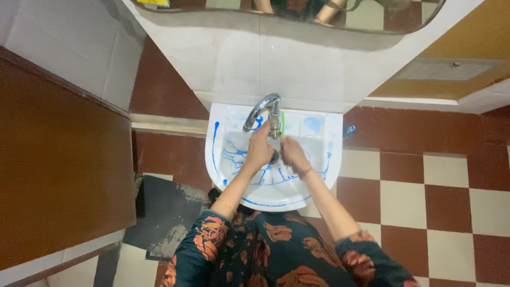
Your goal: The person pours blue liquid cleaner into a white bathroom sink and scrubs the basin with a green toothbrush. They repeatedly scrub the sink surface and faucet area while the cleaner spreads across the basin.
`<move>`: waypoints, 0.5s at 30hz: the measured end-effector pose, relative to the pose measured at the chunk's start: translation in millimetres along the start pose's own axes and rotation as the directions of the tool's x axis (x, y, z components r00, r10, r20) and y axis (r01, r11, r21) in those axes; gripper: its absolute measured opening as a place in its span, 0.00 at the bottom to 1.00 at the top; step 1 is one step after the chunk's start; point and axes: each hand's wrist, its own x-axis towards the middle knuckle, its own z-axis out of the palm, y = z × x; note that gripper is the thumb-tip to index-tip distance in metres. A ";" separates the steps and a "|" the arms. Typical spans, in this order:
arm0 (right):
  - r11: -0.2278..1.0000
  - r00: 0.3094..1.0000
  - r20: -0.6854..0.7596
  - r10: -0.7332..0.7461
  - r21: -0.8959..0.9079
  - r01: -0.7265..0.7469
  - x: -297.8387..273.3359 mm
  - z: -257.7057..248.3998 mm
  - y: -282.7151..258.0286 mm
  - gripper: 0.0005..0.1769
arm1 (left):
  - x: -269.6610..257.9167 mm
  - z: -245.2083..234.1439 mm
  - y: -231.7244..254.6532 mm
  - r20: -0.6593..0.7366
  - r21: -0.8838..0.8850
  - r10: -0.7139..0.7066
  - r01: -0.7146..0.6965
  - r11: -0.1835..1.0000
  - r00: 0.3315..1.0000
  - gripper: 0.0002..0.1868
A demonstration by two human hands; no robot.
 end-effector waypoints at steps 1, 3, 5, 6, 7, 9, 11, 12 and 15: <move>0.990 0.997 -0.011 0.074 0.123 -0.072 -11.1 6.5 5.9 0.20 | -0.9 0.3 -0.4 0.004 -0.003 -0.012 0.012 1.000 1.000 0.39; 0.960 0.993 0.007 0.122 0.254 -0.120 -9.9 8.7 4.4 0.19 | 0.5 0.4 -3.3 0.014 -0.013 -0.016 0.017 1.000 1.000 0.40; 0.957 0.996 0.045 0.071 0.278 -0.081 11.8 0.2 -7.5 0.19 | 0.2 1.6 -7.1 0.012 -0.011 -0.019 0.019 1.000 1.000 0.40; 0.959 0.994 0.064 0.088 0.264 -0.102 16.8 -5.5 -11.1 0.19 | 1.4 2.8 -8.4 0.005 -0.004 -0.018 0.018 1.000 1.000 0.40; 0.960 0.991 0.079 0.104 0.253 -0.121 20.1 -11.8 -16.1 0.20 | 1.2 3.1 -8.8 0.000 0.002 -0.014 0.014 1.000 1.000 0.40; 0.961 0.987 0.097 0.126 0.235 -0.145 11.6 -17.3 -21.3 0.20 | -1.2 0.0 -7.7 0.012 -0.013 -0.011 0.011 1.000 1.000 0.42; 0.961 0.983 0.112 0.144 0.222 -0.166 -12.4 -13.1 -17.5 0.20 | 3.2 -2.4 -6.0 0.007 -0.020 -0.013 0.013 1.000 1.000 0.42; 0.956 0.979 0.104 0.174 0.222 -0.193 -13.2 -14.2 -21.3 0.19 | 4.3 -2.8 -5.9 0.002 -0.019 -0.022 0.022 1.000 1.000 0.41; 0.936 0.964 0.106 0.242 0.235 -0.261 -2.9 -20.3 -24.9 0.18 | -0.3 -2.4 -9.8 -0.001 -0.013 -0.007 0.007 1.000 1.000 0.41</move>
